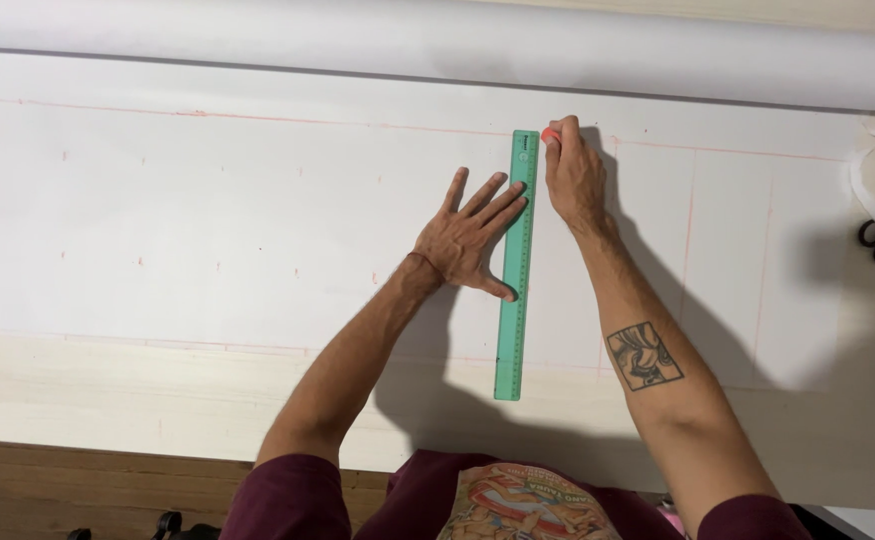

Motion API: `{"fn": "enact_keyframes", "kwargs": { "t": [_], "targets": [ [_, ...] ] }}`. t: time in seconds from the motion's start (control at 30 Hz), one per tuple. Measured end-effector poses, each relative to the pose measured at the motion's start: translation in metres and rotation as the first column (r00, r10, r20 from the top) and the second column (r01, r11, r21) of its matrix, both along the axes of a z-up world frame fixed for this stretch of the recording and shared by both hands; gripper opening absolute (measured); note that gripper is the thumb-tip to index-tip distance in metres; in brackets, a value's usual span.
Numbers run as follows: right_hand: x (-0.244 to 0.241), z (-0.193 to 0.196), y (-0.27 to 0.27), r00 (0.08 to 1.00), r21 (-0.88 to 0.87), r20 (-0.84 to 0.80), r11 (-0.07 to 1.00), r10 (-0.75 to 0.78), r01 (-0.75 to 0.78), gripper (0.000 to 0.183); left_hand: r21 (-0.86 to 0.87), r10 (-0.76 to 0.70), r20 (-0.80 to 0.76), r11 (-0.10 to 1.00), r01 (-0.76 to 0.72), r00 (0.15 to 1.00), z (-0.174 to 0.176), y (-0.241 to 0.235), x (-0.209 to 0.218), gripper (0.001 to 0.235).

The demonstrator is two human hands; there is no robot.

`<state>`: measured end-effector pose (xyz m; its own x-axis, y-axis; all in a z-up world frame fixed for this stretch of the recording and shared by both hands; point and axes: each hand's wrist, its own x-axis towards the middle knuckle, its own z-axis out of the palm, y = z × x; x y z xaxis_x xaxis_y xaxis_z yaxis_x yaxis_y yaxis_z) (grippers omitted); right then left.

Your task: Marking a grid or pattern on a large roll of paper using a ruler and chalk

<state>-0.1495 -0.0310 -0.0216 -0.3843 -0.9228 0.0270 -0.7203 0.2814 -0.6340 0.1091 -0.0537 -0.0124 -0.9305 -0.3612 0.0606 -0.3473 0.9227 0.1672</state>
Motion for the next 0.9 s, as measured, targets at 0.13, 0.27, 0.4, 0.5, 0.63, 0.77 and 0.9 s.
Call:
{"fn": "enact_keyframes", "kwargs": {
  "t": [0.13, 0.27, 0.4, 0.5, 0.63, 0.77, 0.9],
  "targets": [
    [0.002, 0.01, -0.005, 0.996, 0.009, -0.088, 0.999, 0.033, -0.033, 0.015, 0.002, -0.004, 0.07, 1.0, 0.004, 0.998, 0.009, -0.001, 0.0, 0.16],
    [0.0, 0.022, -0.008, 0.977, 0.077, -0.187, 0.993, 0.101, -0.088, 0.013, 0.014, -0.011, 0.12, 1.0, 0.01, 0.993, 0.013, 0.0, 0.0, 0.159],
    [-0.008, 0.038, -0.015, 0.959, 0.18, -0.202, 0.97, 0.197, -0.161, 0.017, 0.033, -0.021, 0.131, 0.999, 0.016, 0.991, 0.016, -0.001, -0.002, 0.159],
    [-0.012, 0.045, -0.011, 0.956, 0.3, -0.111, 0.927, 0.271, -0.227, 0.015, 0.017, -0.01, 0.155, 1.0, 0.007, 0.988, 0.016, 0.0, -0.002, 0.158],
    [-0.008, 0.019, 0.039, 0.928, 0.349, -0.113, 0.889, 0.354, -0.297, 0.02, 0.021, -0.011, 0.145, 1.0, 0.008, 0.989, 0.01, 0.002, -0.001, 0.158],
    [0.043, 0.026, 0.14, 0.867, 0.383, -0.25, 0.866, 0.431, -0.32, 0.021, 0.018, -0.006, 0.102, 1.0, 0.004, 0.995, 0.006, -0.002, -0.002, 0.159],
    [0.099, 0.046, 0.251, 0.904, 0.461, 0.178, 0.779, 0.388, -0.425, 0.018, 0.057, 0.002, 0.106, 0.998, -0.008, 0.994, 0.011, 0.0, -0.001, 0.161]
  ]
}}
